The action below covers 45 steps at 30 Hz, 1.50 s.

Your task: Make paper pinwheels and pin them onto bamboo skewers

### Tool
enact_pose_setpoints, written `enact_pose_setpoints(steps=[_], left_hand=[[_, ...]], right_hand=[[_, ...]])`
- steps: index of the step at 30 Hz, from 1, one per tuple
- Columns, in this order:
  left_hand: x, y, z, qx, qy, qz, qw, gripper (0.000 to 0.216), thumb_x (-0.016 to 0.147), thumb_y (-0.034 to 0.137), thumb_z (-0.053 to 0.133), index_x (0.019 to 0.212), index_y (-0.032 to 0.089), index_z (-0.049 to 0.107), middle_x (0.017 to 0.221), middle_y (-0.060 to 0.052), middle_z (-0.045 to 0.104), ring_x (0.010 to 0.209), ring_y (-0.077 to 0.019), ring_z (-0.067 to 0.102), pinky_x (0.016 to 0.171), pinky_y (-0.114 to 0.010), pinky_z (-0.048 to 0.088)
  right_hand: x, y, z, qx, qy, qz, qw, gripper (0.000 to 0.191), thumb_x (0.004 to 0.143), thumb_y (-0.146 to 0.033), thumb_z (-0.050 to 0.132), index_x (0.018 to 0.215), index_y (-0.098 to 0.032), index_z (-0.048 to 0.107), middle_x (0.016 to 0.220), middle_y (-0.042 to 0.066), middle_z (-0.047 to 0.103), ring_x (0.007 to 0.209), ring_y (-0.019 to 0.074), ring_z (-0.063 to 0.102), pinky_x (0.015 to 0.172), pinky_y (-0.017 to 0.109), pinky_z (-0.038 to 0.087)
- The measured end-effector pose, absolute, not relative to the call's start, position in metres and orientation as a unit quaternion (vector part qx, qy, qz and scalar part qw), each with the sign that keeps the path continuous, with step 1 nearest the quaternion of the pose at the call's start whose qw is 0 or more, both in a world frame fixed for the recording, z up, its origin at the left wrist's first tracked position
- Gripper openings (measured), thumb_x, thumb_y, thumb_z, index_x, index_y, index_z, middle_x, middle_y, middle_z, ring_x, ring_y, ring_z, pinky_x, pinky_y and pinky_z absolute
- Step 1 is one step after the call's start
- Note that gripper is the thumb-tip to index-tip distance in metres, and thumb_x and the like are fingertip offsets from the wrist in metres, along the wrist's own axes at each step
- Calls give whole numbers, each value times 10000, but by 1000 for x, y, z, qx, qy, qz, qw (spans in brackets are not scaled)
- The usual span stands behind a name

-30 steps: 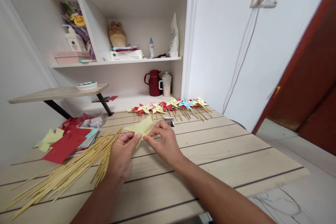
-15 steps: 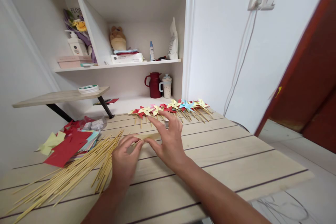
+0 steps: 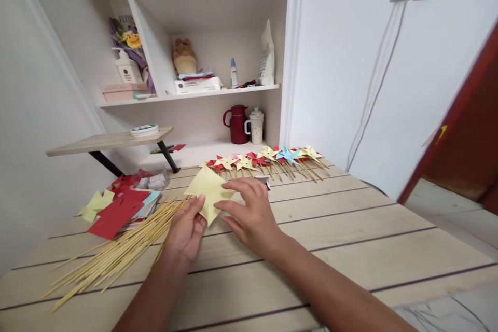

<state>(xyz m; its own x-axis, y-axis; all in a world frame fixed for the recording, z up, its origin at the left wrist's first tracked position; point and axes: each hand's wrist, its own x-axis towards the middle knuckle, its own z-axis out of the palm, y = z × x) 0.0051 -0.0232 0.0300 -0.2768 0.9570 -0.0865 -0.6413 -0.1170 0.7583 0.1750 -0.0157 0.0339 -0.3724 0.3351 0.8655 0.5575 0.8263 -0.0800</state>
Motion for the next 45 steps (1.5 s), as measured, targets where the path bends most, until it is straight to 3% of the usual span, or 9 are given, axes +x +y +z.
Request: enact_pose_setpoints(steps=[4, 8, 10, 15, 21, 31, 41, 45], left_hand=[[5, -23, 27, 223, 349, 703, 579, 158, 739, 124, 753, 888, 130, 700, 969, -97, 744, 820, -145, 697, 738, -230, 562], [9, -25, 26, 246, 340, 675, 607, 242, 704, 184, 800, 925, 136, 714, 990, -95, 748, 825, -155, 696, 717, -227, 553], [11, -27, 25, 259, 341, 663, 614, 288, 683, 217, 822, 940, 134, 720, 989, -95, 750, 814, -154, 693, 711, -229, 550], [17, -30, 26, 276, 348, 654, 613, 322, 650, 246, 850, 921, 124, 727, 975, -94, 754, 823, -137, 684, 735, -213, 533], [21, -34, 30, 278, 362, 649, 608, 310, 650, 238, 847, 906, 120, 717, 933, -84, 754, 812, -131, 681, 734, -213, 526], [24, -35, 33, 295, 387, 651, 583, 315, 604, 263, 867, 832, 159, 677, 845, -21, 744, 706, -98, 654, 646, -195, 477], [31, -35, 31, 316, 372, 674, 554, 281, 611, 244, 844, 824, 147, 690, 848, -44, 761, 791, -136, 686, 783, -247, 501], [29, -31, 28, 352, 409, 680, 496, 233, 631, 255, 814, 789, 154, 678, 826, -45, 755, 771, -154, 679, 757, -262, 497]], right_hand=[[166, -19, 29, -271, -826, -155, 469, 268, 829, -185, 692, 1077, -284, 664, 1361, 78, 506, 1273, 302, 449, 1065, 528, 323], [163, -19, 28, -264, -819, -154, 487, 108, 854, -220, 686, 950, -271, 681, 1328, 60, 540, 1261, 290, 465, 1063, 517, 332], [163, -17, 29, -264, -809, -129, 509, 34, 855, -230, 692, 857, -263, 685, 1277, 48, 576, 1223, 284, 492, 1032, 505, 359], [166, -11, 29, -309, -781, -34, 542, 92, 856, -221, 696, 768, -240, 678, 1140, 49, 650, 1128, 270, 543, 966, 485, 397], [169, -9, 32, -362, -757, 54, 541, 130, 811, -218, 738, 696, -234, 680, 1123, 48, 663, 1102, 268, 559, 951, 477, 411], [169, -9, 34, -370, -746, 85, 547, 138, 783, -188, 740, 665, -226, 679, 1121, 54, 661, 1091, 263, 578, 949, 462, 420], [170, -8, 34, -362, -749, 78, 550, 127, 786, -215, 751, 677, -227, 687, 1107, 51, 663, 1085, 264, 578, 943, 460, 431], [171, -7, 32, -370, -747, 70, 548, 94, 794, -286, 755, 739, -242, 693, 1152, 57, 634, 1116, 274, 567, 968, 480, 427]])
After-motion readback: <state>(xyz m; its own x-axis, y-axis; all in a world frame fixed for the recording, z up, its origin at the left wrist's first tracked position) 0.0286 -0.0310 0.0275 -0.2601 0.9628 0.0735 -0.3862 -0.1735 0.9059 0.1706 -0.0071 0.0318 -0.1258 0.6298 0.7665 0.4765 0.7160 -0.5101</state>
